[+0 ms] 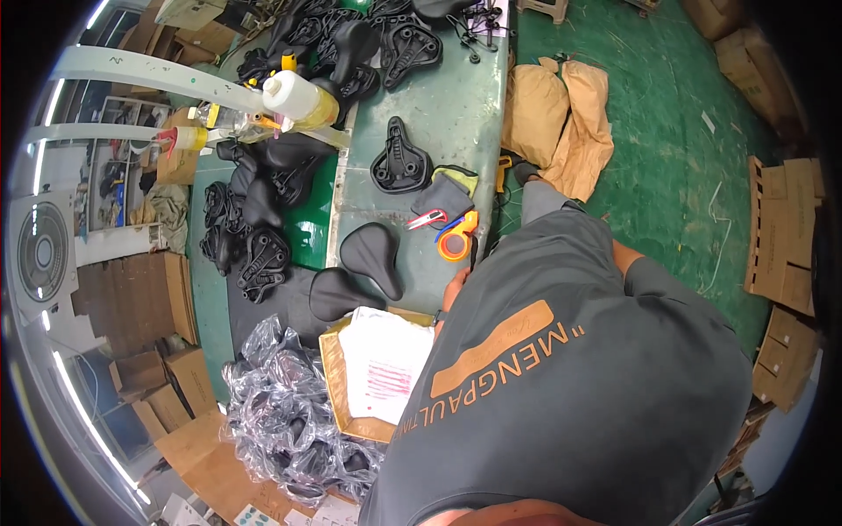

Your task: Packing individual bicycle seats into plastic bags along with instruction sheets and then placing them into a large shipping box.

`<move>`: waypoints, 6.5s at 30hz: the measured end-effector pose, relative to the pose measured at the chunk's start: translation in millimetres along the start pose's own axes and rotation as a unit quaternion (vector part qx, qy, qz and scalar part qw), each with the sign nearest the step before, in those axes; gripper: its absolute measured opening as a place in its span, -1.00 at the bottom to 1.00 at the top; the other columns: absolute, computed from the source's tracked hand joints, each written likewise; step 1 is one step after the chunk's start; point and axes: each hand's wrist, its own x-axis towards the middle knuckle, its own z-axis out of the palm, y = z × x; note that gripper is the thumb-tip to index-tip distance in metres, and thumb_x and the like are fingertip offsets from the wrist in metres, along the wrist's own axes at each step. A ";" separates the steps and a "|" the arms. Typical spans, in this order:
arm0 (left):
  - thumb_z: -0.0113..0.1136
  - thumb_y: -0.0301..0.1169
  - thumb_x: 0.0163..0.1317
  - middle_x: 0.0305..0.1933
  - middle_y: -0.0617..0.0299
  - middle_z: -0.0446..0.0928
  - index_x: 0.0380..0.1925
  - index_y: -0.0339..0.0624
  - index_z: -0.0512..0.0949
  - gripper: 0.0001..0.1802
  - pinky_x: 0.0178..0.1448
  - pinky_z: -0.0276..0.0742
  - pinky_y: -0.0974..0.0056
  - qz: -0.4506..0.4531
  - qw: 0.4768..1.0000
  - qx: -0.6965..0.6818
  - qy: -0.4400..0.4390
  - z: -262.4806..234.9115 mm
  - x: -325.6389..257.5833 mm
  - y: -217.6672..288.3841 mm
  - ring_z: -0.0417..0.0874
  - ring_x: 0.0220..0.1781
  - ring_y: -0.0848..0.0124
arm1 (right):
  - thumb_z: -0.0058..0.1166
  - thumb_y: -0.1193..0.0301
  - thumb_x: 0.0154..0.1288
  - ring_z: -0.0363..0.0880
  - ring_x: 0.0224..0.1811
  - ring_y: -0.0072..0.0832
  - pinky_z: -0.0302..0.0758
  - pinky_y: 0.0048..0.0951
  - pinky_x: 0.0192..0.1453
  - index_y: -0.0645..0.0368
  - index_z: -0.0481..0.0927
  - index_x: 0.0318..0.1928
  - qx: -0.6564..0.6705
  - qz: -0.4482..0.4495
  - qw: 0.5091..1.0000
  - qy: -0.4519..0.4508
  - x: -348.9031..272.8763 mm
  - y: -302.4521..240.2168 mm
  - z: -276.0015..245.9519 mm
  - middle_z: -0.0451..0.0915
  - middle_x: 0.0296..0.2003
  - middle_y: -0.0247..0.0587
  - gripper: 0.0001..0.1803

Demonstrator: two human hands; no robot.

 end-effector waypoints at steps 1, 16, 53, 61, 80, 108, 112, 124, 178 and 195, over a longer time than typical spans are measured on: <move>0.28 -0.23 0.41 -0.01 -0.06 0.76 0.29 -0.28 0.58 -0.47 0.20 0.58 0.17 -0.020 0.999 -0.025 0.025 0.1 -2.9 5.4 0.77 0.07 0.15 | 0.19 0.23 0.42 0.69 -0.38 -0.21 0.59 -0.04 -0.35 0.30 0.63 0.20 -0.004 -0.003 1.000 -0.005 1.5 -4.7 -0.9 0.72 -0.19 -0.03 -0.52; 0.30 -0.21 0.38 -0.12 0.02 0.74 0.27 -0.25 0.58 -0.47 0.02 0.61 0.16 -0.030 0.997 0.035 0.056 -3.7 88.2 30.3 0.77 -0.08 0.23 | 0.16 0.29 0.42 0.59 -0.53 -0.25 0.53 -0.11 -0.49 0.28 0.63 0.08 0.052 -0.094 0.994 -0.031 104.2 -154.6 -132.7 0.65 -0.34 -0.11 -0.64; 0.53 -0.15 0.07 0.14 0.06 0.63 0.28 0.03 0.46 -0.25 0.38 0.44 -0.10 -0.174 0.858 0.410 0.256 -164.5 378.2 134.3 0.68 0.21 0.00 | 0.47 0.05 0.03 0.75 -0.09 0.23 0.79 -0.03 -0.36 0.34 -0.02 0.53 -0.046 -0.298 0.950 0.078 112.8 -635.2 -98.4 0.48 0.25 0.43 0.24; 0.51 -0.33 -0.02 -0.10 0.17 0.71 -0.08 0.04 0.58 -0.55 0.12 0.55 -0.08 -0.242 0.802 0.378 0.394 -252.8 251.6 147.6 0.75 -0.03 0.05 | 0.49 0.01 0.18 0.65 0.21 -0.05 0.73 -0.10 -0.04 0.36 0.05 0.55 -0.034 -0.346 0.903 -0.253 55.0 -702.3 -78.1 0.57 0.23 0.25 0.18; 0.43 -0.34 0.38 0.21 -0.04 0.70 0.28 -0.28 0.56 -0.48 0.31 0.60 0.15 -0.039 0.915 -0.063 0.396 -178.0 371.8 188.8 0.75 0.21 0.16 | 0.36 0.29 0.41 0.65 0.04 -0.25 0.69 0.02 0.21 0.07 0.54 0.07 0.513 -0.159 0.789 -0.297 117.4 -836.0 -126.4 0.66 -0.06 -0.25 -0.66; 0.22 -0.01 0.52 0.21 -0.12 0.66 0.26 -0.34 0.51 -0.39 0.36 0.68 -0.02 0.139 0.498 -0.713 0.474 -204.6 224.5 162.7 0.69 0.27 -0.01 | 0.65 0.06 0.01 0.57 0.38 -0.11 0.50 -0.17 0.46 0.38 0.11 0.61 0.220 -0.403 0.886 -0.062 130.1 -923.8 -164.3 0.51 0.37 0.25 0.32; 0.27 -0.23 0.50 0.32 0.00 0.61 0.45 -0.21 0.36 -0.38 0.27 0.64 0.03 -0.091 0.699 -0.355 0.614 -189.5 268.0 175.4 0.68 0.29 0.08 | 0.52 0.29 0.23 0.73 0.14 -0.30 0.63 -0.27 0.25 0.36 0.58 0.31 0.315 -0.430 0.824 -0.191 87.7 -874.5 -165.3 0.73 0.14 -0.05 -0.30; 0.54 -0.42 0.04 0.71 -0.16 0.03 0.62 -0.17 0.13 0.13 0.74 0.01 -0.17 0.028 0.854 0.464 0.232 -156.0 453.2 255.5 -0.01 0.77 -0.06 | 0.51 0.15 0.25 0.66 0.26 -0.22 0.55 -0.05 0.35 0.15 0.58 0.35 0.131 -0.135 0.927 -0.324 32.2 -645.3 -181.9 0.72 0.18 -0.19 -0.28; 0.68 -0.15 -0.04 0.60 -0.68 -0.09 0.62 -0.50 -0.15 0.45 0.73 -0.04 -0.21 -0.246 0.706 0.122 0.653 -133.3 289.9 53.2 -0.06 0.68 -0.46 | 0.21 0.56 0.24 0.62 0.16 0.03 0.60 0.02 0.22 0.14 0.32 0.48 -0.319 -0.392 0.739 0.445 167.6 -834.3 -379.7 0.63 0.08 0.06 -0.23; 0.73 -0.30 -0.26 0.54 -0.37 0.22 0.64 -0.41 -0.08 0.51 0.67 0.13 -0.14 -0.320 0.681 0.032 0.658 -161.3 313.6 93.7 0.18 0.57 -0.31 | 0.57 0.18 0.03 0.55 0.33 0.12 0.50 -0.09 0.43 0.14 0.36 0.53 -0.114 -0.612 0.783 -0.012 163.7 -873.8 -338.2 0.56 0.24 0.31 0.05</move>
